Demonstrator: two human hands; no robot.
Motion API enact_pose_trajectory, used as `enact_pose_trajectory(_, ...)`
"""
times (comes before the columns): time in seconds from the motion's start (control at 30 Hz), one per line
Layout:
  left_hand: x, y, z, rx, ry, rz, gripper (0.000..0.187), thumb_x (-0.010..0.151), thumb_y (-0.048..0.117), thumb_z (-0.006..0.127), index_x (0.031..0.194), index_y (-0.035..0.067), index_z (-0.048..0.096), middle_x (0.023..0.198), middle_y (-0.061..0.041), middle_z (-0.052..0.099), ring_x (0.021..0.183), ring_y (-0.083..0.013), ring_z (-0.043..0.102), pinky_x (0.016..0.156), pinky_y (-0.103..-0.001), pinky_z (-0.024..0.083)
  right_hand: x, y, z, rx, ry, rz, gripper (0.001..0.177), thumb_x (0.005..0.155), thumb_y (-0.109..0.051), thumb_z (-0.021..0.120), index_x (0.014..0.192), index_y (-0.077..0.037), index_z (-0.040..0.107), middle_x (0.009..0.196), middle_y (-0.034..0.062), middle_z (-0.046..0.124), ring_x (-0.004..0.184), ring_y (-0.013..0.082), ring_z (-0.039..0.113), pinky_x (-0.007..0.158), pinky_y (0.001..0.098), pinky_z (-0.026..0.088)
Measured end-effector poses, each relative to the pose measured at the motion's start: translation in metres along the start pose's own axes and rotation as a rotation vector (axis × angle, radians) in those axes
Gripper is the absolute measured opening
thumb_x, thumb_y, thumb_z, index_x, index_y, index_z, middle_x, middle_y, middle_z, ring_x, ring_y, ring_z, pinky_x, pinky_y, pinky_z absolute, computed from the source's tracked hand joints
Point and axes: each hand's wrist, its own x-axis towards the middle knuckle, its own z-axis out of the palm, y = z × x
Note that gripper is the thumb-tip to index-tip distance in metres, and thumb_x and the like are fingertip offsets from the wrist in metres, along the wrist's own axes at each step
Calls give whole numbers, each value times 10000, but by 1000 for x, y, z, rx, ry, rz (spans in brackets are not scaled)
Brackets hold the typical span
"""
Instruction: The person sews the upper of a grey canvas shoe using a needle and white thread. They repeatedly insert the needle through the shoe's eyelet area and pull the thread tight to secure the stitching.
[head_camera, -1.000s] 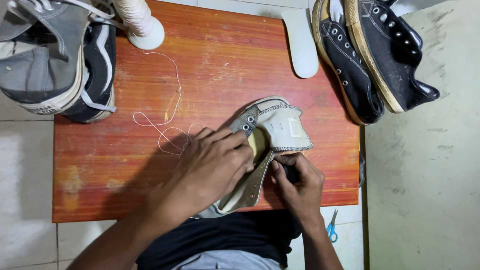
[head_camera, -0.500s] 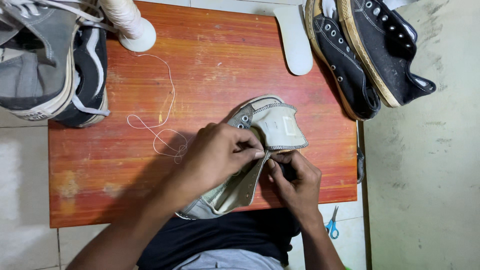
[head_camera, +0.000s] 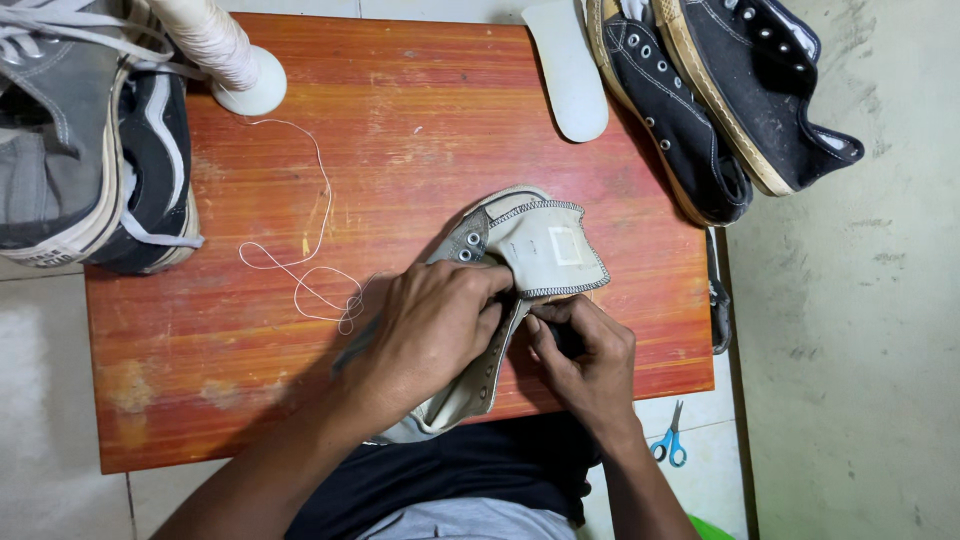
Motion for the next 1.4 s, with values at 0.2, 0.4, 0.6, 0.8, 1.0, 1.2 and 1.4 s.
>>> enact_pose_trajectory(0.2,-6,-1,-3,22,-49,41,168,1050,144,768,1176,140,879,1048,-161,940,1145,-499,873,953,-649,703,0,-1,0,-11,-2,11,43,1041,-76,939,1045,-111,916,839,137,855,737,407,843,667,449,623)
enact_pose_trajectory(0.4,0,-5,-12,-40,-70,-39,163,1077,240,721,1123,207,874,1011,-106,927,1123,-507,859,913,-654,703,8,-24,-19,-199,-97,-19,21,1071,-169,921,1081,-151,920,849,118,854,811,408,873,696,476,665)
enact_pose_trajectory(0.6,3,0,-18,-34,-118,-97,177,1074,278,716,1112,223,880,1032,-107,917,1100,-521,855,913,-672,698,13,-18,-26,-324,-146,9,209,1022,-308,994,1008,-141,869,816,135,811,824,421,864,693,510,658)
enact_pose_trajectory(0.8,7,-14,-5,-56,-128,-118,264,1081,284,751,1269,260,935,1034,-61,937,1075,-475,884,922,-631,711,11,-28,-40,-452,35,29,445,836,-366,1149,839,-91,798,701,184,776,714,428,819,646,473,603)
enact_pose_trajectory(1.0,1,-22,15,5,67,19,36,1024,243,827,997,263,840,875,2,901,898,-432,828,766,-647,572,-9,2,-82,-477,-117,-2,408,905,-415,1074,874,-145,769,994,-64,921,907,102,882,716,298,581)
enact_pose_trajectory(1.2,-5,-12,11,49,57,10,267,956,174,710,1138,309,853,977,-76,911,933,-536,786,746,-715,560,-8,-7,-76,-372,-389,28,435,981,-508,983,1003,-151,736,938,-9,895,795,164,835,684,374,544)
enact_pose_trajectory(1.4,-2,-13,15,75,50,-52,230,935,232,717,1075,340,864,910,-117,887,903,-541,791,763,-705,574,-9,-8,-69,-108,-283,322,491,838,-365,1154,862,-174,702,757,-91,641,692,60,443,599,274,421)
